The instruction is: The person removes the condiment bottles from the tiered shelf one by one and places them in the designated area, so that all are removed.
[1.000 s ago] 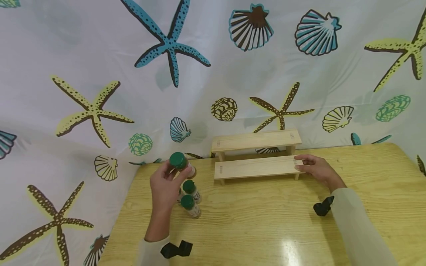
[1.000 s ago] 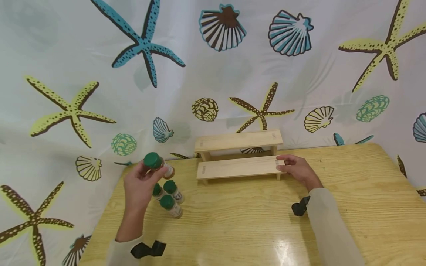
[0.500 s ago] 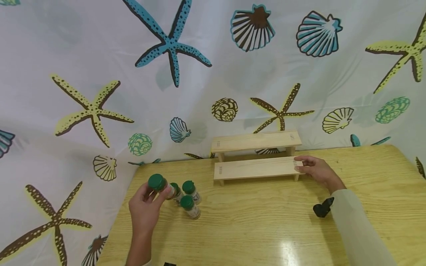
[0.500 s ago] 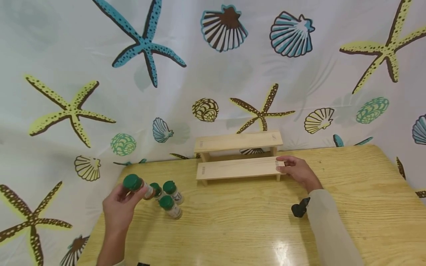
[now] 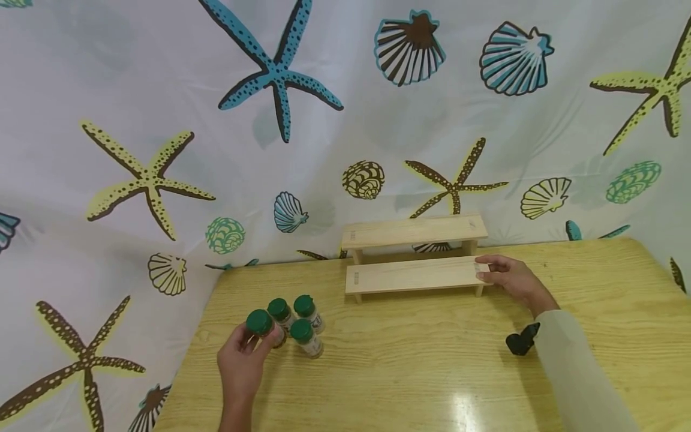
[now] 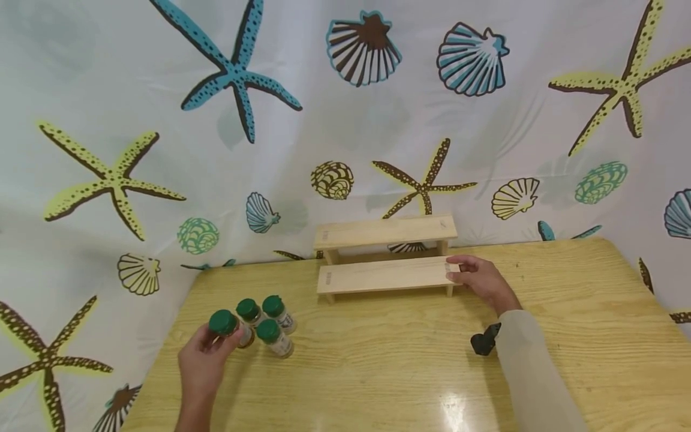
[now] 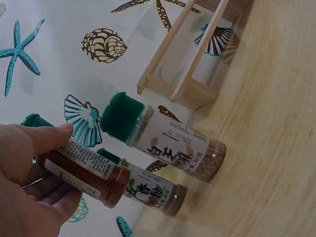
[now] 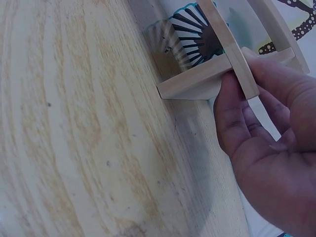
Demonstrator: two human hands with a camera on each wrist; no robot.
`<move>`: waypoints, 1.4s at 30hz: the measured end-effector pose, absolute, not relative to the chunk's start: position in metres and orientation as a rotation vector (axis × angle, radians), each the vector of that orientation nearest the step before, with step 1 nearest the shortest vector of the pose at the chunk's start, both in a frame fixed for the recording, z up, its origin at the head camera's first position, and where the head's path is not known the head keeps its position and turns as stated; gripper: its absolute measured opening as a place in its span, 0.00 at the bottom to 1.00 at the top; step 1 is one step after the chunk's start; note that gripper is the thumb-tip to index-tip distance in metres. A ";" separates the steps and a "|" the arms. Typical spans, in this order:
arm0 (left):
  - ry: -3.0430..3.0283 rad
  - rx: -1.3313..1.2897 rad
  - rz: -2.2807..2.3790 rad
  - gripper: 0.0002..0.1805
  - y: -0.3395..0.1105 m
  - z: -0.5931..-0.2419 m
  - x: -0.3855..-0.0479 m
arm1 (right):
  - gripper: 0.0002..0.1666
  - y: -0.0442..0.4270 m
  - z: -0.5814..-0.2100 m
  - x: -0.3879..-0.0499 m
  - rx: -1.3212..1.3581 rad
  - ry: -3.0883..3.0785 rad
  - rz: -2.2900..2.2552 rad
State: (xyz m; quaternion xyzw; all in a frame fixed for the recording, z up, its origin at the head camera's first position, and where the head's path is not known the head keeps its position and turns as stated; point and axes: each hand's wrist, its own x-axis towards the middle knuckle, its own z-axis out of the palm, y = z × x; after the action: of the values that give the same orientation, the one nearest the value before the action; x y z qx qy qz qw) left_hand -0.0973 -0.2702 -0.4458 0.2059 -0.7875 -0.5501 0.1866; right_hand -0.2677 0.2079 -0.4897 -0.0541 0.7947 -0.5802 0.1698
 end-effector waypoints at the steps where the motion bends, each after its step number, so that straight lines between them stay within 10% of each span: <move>1: -2.224 0.594 -1.551 0.25 -0.271 -0.450 -0.097 | 0.37 0.208 -0.490 -0.268 -0.155 2.260 -1.646; 42: -2.360 0.621 -1.642 0.30 -0.282 -0.500 -0.101 | 0.37 0.207 -0.490 -0.266 -0.142 2.258 -1.641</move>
State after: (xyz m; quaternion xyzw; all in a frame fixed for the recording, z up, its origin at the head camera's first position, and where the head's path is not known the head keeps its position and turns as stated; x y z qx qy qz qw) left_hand -0.1006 -0.2817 -0.5001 0.2100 -0.7984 -0.5554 0.0998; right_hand -0.2662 0.2070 -0.4900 -0.0501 0.7957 -0.5785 0.1724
